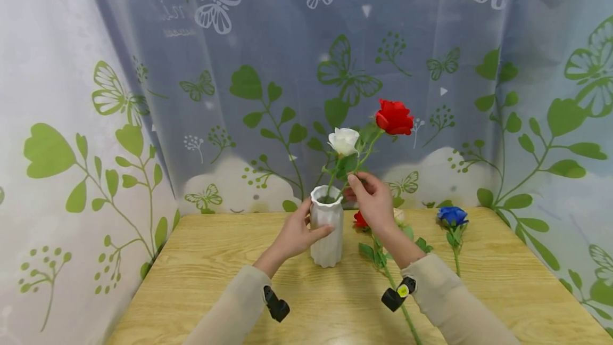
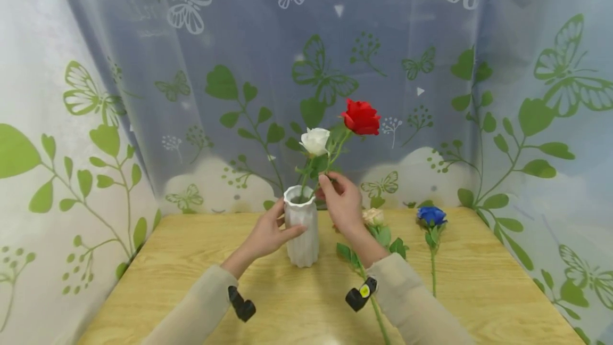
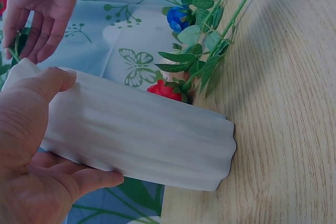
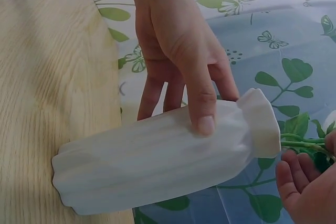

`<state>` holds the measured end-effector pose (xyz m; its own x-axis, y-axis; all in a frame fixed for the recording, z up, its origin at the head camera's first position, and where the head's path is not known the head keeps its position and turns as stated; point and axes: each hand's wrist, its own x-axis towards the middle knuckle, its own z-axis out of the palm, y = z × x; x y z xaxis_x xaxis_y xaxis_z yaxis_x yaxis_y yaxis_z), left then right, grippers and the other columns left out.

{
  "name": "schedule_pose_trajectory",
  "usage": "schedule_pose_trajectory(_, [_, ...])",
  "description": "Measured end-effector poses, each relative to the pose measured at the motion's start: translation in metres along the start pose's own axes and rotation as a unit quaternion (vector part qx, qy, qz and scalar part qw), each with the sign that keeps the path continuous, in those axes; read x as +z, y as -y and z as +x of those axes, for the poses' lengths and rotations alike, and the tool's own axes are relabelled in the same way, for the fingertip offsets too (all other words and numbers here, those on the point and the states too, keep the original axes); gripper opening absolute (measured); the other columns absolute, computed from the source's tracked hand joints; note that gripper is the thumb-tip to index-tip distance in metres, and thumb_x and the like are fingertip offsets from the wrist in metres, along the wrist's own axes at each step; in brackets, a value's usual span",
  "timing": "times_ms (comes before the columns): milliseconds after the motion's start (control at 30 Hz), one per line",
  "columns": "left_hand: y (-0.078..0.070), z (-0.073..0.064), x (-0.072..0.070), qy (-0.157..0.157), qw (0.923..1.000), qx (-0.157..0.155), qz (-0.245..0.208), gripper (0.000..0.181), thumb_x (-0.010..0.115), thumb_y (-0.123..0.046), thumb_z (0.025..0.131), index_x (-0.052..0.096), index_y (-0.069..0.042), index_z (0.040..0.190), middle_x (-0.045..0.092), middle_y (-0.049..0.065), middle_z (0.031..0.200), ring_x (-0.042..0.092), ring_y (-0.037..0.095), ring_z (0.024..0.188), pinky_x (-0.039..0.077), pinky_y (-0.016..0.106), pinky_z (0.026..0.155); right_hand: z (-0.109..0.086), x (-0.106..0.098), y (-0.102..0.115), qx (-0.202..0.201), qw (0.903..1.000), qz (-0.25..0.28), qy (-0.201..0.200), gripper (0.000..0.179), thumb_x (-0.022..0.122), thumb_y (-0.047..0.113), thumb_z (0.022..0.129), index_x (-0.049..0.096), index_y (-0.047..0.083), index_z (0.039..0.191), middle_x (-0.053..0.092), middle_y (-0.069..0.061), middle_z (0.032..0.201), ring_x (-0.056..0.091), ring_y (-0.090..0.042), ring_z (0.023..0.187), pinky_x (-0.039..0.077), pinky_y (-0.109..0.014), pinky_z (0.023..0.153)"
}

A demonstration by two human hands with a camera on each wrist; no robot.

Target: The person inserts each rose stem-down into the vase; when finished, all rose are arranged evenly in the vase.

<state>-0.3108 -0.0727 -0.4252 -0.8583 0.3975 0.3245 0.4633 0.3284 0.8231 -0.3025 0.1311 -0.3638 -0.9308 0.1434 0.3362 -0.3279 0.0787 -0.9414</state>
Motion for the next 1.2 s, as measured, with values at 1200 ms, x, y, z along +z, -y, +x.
schedule_pose_trajectory(1200, [0.0, 0.0, 0.001, 0.002, 1.0, 0.004, 0.006, 0.081, 0.078, -0.023, 0.098, 0.032, -0.011, 0.165, 0.054, 0.017, 0.155, 0.054, 0.037, 0.142, 0.05, 0.059, 0.114, 0.004, -0.002, -0.004, -0.003, 0.992, -0.123, 0.028, 0.039, 0.071, 0.025, 0.103, 0.072, -0.001, 0.132, 0.07, -0.02, 0.134, 0.071, -0.024, 0.106, 0.059, -0.025, 0.083])
